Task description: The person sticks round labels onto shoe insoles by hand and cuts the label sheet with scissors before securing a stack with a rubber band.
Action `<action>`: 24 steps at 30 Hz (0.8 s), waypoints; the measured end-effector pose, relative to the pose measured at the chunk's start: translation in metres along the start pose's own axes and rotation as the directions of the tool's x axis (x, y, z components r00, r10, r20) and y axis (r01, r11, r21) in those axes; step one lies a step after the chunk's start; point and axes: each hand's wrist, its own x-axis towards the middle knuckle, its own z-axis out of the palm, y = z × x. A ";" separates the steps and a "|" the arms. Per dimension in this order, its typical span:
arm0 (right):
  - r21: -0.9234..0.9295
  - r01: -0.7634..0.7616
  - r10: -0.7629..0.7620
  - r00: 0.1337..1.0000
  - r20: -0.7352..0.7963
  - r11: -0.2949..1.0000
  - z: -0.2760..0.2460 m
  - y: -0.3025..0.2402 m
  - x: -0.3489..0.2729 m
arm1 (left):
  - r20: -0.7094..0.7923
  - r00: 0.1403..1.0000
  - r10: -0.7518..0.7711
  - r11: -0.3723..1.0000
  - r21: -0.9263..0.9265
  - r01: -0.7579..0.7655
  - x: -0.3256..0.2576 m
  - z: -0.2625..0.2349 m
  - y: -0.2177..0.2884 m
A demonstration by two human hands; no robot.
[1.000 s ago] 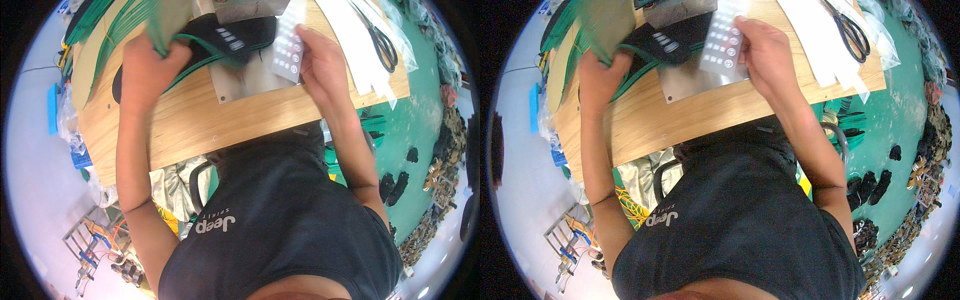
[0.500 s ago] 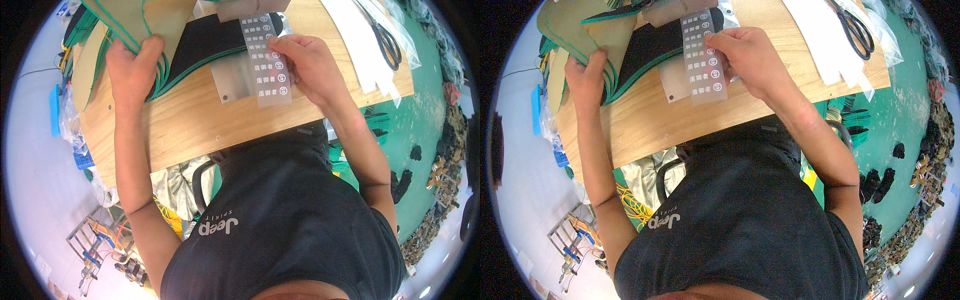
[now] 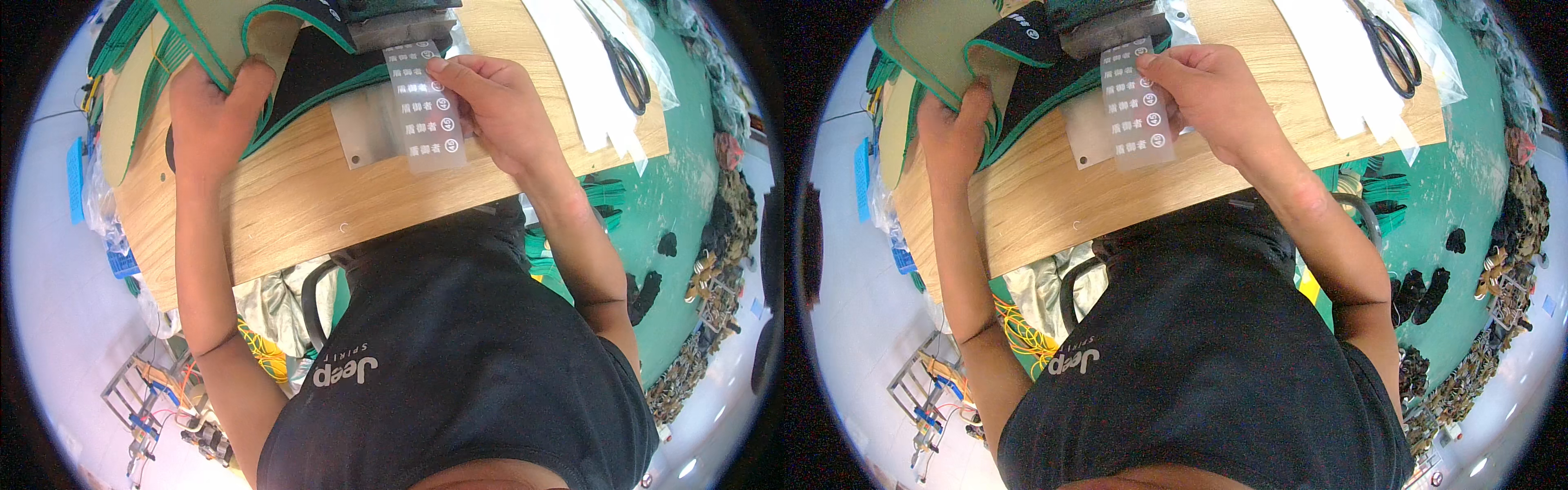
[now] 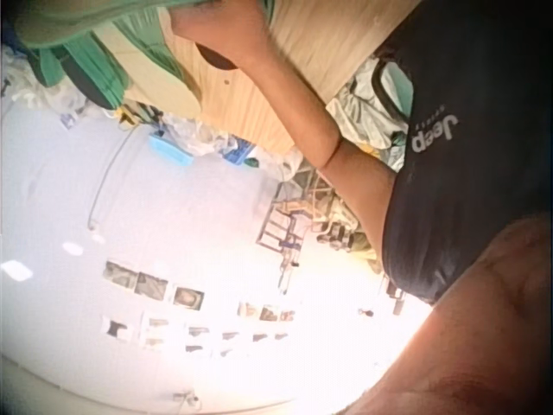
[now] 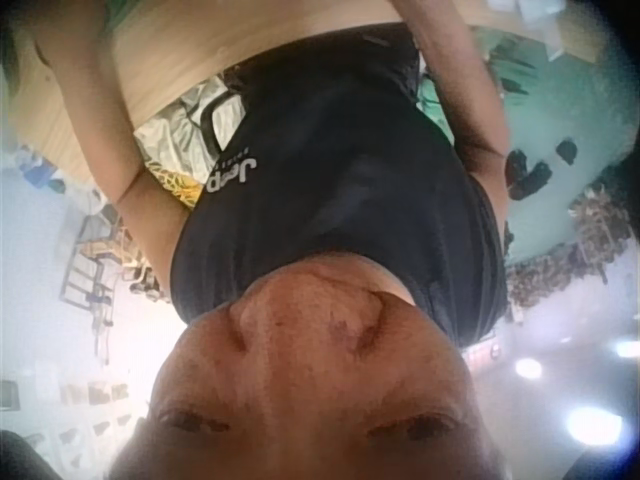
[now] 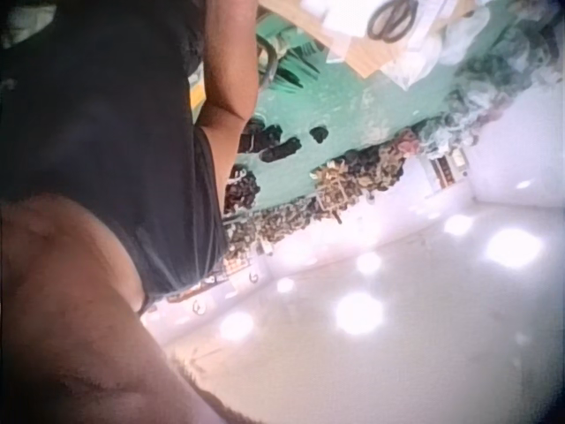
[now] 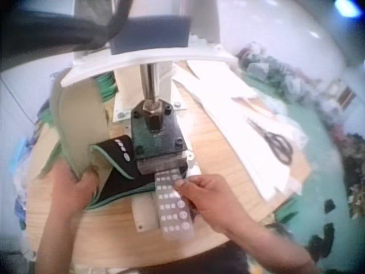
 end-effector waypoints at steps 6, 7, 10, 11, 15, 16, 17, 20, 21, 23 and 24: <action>0.036 -0.008 0.009 1.000 -0.009 0.999 -0.002 0.000 -0.004 | 0.194 0.952 0.235 0.967 0.056 -0.250 0.003 0.012 0.013; 0.044 -0.007 0.008 1.000 -0.009 0.999 -0.003 -0.001 -0.004 | 0.188 0.948 0.258 0.959 0.072 -0.275 0.002 0.014 0.015; 0.056 -0.016 0.016 1.000 -0.008 0.998 -0.004 -0.003 -0.003 | 0.213 0.923 0.320 0.925 0.139 -0.353 0.003 0.014 0.015; 0.063 -0.024 0.025 1.000 -0.009 0.998 -0.004 -0.001 -0.004 | 0.234 0.912 0.336 0.911 0.164 -0.378 0.003 0.013 0.013; -0.047 0.080 -0.078 0.996 0.036 0.996 -0.003 0.000 -0.005 | 0.258 0.922 0.289 0.881 0.304 -0.362 0.003 0.011 0.009; -0.062 0.114 -0.112 0.993 0.030 0.992 -0.002 0.003 -0.008 | 0.268 0.921 0.282 0.876 0.319 -0.361 0.002 0.009 0.008; -0.088 0.152 -0.149 0.988 0.034 0.985 -0.001 0.004 -0.009 | 0.265 0.925 0.273 0.873 0.335 -0.354 0.001 0.009 0.007; 0.192 0.178 -0.149 0.977 -0.155 0.965 -0.023 0.013 -0.012 | 0.147 0.933 0.329 0.909 0.217 -0.355 0.000 0.011 0.011; 0.291 0.203 -0.139 0.964 -0.225 0.935 -0.026 0.011 -0.011 | 0.146 0.932 0.331 0.903 0.237 -0.358 -0.001 0.010 0.012; 0.352 0.187 -0.133 0.976 -0.173 0.917 -0.028 0.004 -0.008 | 0.153 0.928 0.339 0.889 0.273 -0.369 -0.002 0.009 0.013; 0.383 0.180 -0.131 0.980 -0.152 0.906 -0.029 0.001 -0.007 | 0.095 0.943 0.319 0.918 0.216 -0.332 -0.001 0.007 0.012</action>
